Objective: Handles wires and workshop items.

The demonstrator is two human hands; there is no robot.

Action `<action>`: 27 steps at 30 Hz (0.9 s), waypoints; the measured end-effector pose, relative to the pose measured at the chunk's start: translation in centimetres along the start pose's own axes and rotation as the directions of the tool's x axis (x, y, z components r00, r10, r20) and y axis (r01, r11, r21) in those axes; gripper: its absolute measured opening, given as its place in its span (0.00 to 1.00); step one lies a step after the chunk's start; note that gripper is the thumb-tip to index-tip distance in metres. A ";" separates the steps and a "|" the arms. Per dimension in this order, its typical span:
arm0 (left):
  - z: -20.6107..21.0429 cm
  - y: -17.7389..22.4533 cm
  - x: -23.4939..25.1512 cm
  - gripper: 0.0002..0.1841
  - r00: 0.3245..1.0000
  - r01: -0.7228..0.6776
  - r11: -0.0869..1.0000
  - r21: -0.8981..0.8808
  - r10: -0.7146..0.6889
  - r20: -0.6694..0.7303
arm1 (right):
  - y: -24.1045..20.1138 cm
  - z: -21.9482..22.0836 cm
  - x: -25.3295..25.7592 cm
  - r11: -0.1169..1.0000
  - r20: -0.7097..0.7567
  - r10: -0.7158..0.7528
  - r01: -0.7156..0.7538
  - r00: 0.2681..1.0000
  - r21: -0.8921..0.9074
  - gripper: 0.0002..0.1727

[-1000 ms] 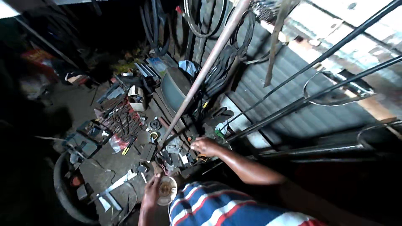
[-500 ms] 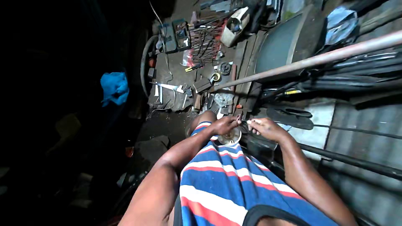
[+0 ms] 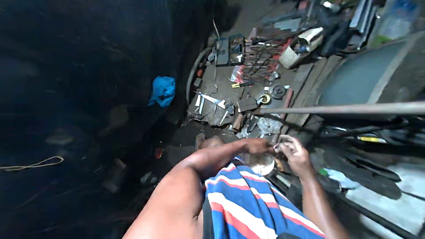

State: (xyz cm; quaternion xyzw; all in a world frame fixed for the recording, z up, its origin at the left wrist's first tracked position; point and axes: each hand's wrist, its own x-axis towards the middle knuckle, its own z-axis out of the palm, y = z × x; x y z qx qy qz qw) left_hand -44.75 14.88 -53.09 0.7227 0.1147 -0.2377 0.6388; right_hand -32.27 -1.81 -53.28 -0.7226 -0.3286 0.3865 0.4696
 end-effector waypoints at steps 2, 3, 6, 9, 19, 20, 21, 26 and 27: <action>-1.5 -0.8 -0.9 0.19 0.999 -0.006 0.966 -0.258 -0.006 -0.046 | 1.2 1.7 1.1 0.997 -0.005 -0.036 0.036 0.999 0.068 0.45; -2.1 -1.4 -1.5 0.18 0.997 -0.036 0.913 -0.405 0.004 -0.078 | 1.9 2.8 1.5 0.997 0.025 -0.030 0.028 0.999 0.075 0.47; -5.5 -4.0 -3.4 0.18 0.989 -0.085 0.767 -0.636 -0.013 -0.147 | 2.5 6.9 3.4 0.995 0.115 0.036 -0.046 0.993 0.084 0.33; -9.9 -9.2 -6.0 0.20 0.978 -0.111 0.726 -0.679 -0.041 -0.205 | 2.6 11.7 6.7 0.992 0.233 0.098 -0.076 0.968 -0.104 0.17; -21.7 -37.6 -16.6 0.22 0.825 0.037 0.864 -0.503 -0.310 -0.473 | 12.2 35.5 19.9 0.849 0.372 0.271 -0.038 0.888 -0.527 0.20; -21.4 -39.2 -18.6 0.23 0.793 0.070 0.836 -0.544 -0.377 -0.478 | 11.4 37.0 20.4 0.795 0.403 0.289 0.018 0.869 -0.607 0.20; -21.0 -40.4 -20.4 0.22 0.760 0.089 0.813 -0.575 -0.429 -0.489 | 10.6 38.1 20.9 0.735 0.417 0.312 0.062 0.854 -0.675 0.20; -22.3 -43.8 -25.4 0.21 0.732 0.106 0.844 -0.526 -0.424 -0.533 | 8.8 41.2 23.5 0.572 0.432 0.280 0.213 0.857 -0.792 0.17; -22.4 -44.3 -26.1 0.20 0.749 0.107 0.852 -0.513 -0.408 -0.522 | 8.8 41.7 23.8 0.552 0.446 0.292 0.232 0.846 -0.801 0.18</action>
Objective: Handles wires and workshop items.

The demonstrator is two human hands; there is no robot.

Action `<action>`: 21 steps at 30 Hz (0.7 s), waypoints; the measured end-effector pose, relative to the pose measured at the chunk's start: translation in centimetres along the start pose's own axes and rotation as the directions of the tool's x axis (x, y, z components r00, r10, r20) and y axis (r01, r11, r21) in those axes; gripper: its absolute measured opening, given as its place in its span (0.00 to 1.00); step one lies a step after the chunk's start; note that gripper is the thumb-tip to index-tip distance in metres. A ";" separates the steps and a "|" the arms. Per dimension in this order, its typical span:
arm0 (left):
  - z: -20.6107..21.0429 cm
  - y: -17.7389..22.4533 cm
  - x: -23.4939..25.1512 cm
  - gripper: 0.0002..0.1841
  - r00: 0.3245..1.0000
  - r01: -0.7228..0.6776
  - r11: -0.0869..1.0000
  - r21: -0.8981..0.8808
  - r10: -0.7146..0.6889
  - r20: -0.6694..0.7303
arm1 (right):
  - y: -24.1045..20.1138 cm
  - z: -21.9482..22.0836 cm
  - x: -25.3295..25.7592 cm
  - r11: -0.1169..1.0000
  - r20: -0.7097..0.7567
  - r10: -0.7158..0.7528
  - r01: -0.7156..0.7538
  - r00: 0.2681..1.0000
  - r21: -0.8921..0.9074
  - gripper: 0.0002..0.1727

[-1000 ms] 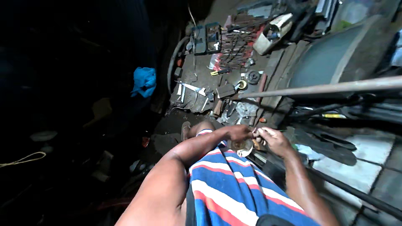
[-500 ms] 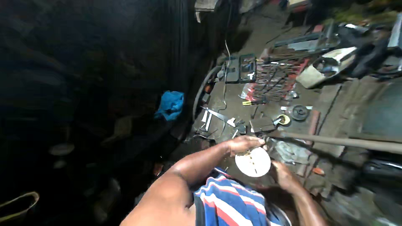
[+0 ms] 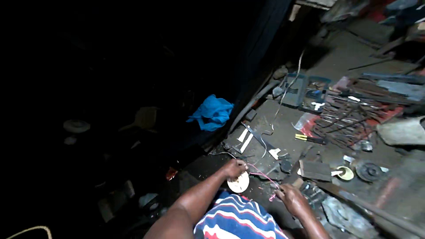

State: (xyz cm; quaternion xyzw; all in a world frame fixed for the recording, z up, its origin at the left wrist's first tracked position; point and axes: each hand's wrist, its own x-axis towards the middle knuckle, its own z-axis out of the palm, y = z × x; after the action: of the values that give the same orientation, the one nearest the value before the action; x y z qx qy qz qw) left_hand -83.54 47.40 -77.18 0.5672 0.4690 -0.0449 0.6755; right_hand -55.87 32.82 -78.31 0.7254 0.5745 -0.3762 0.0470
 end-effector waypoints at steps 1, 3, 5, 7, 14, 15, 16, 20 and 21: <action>-0.4 -0.3 -0.3 0.19 1.000 0.000 1.000 0.005 0.000 0.017 | -0.2 0.1 0.4 1.000 0.004 -0.017 0.018 1.000 -0.008 0.20; -0.8 -1.5 -0.8 0.18 1.000 0.016 1.000 0.001 -0.016 0.023 | -1.0 -0.4 0.9 0.992 -0.034 -0.069 0.072 0.997 0.099 0.32; -1.0 -3.3 -1.0 0.17 0.999 0.030 0.999 0.011 -0.030 -0.015 | -2.7 -1.6 0.8 0.914 -0.084 -0.043 0.073 0.996 0.398 0.36; -1.3 -5.2 -1.1 0.18 0.995 0.068 0.997 0.025 -0.065 -0.081 | -5.1 -2.8 0.2 0.648 -0.085 0.116 -0.011 0.990 0.762 0.32; -9.7 -7.4 -2.7 0.20 0.837 0.192 0.970 -0.148 -0.240 -0.491 | -3.8 -3.1 -0.2 0.395 0.009 0.348 -0.155 0.937 0.906 0.21; -12.3 -7.1 -3.5 0.20 0.792 0.162 0.969 -0.188 -0.241 -0.561 | -3.1 -3.1 -0.7 0.434 0.018 0.383 -0.197 0.924 0.879 0.21; -15.2 -6.7 -4.6 0.20 0.741 0.112 0.967 -0.227 -0.234 -0.629 | -2.3 -3.0 -1.2 0.467 0.029 0.415 -0.241 0.909 0.851 0.21; -29.7 -7.4 -9.1 0.21 0.529 -0.045 0.974 -0.221 -0.165 -0.833 | 0.8 -2.7 -2.6 0.534 0.047 0.486 -0.339 0.873 0.775 0.24; -33.2 -7.9 -10.2 0.23 0.437 -0.053 0.992 -0.114 -0.080 -0.896 | 1.3 -2.7 -2.8 0.536 0.042 0.497 -0.345 0.867 0.771 0.24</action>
State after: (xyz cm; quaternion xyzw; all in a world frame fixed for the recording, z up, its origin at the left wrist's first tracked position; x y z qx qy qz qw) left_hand -113.26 66.64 -73.18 0.4572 0.7623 0.2868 0.3573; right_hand -53.59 31.50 -75.12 0.8249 0.1733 -0.4896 -0.2230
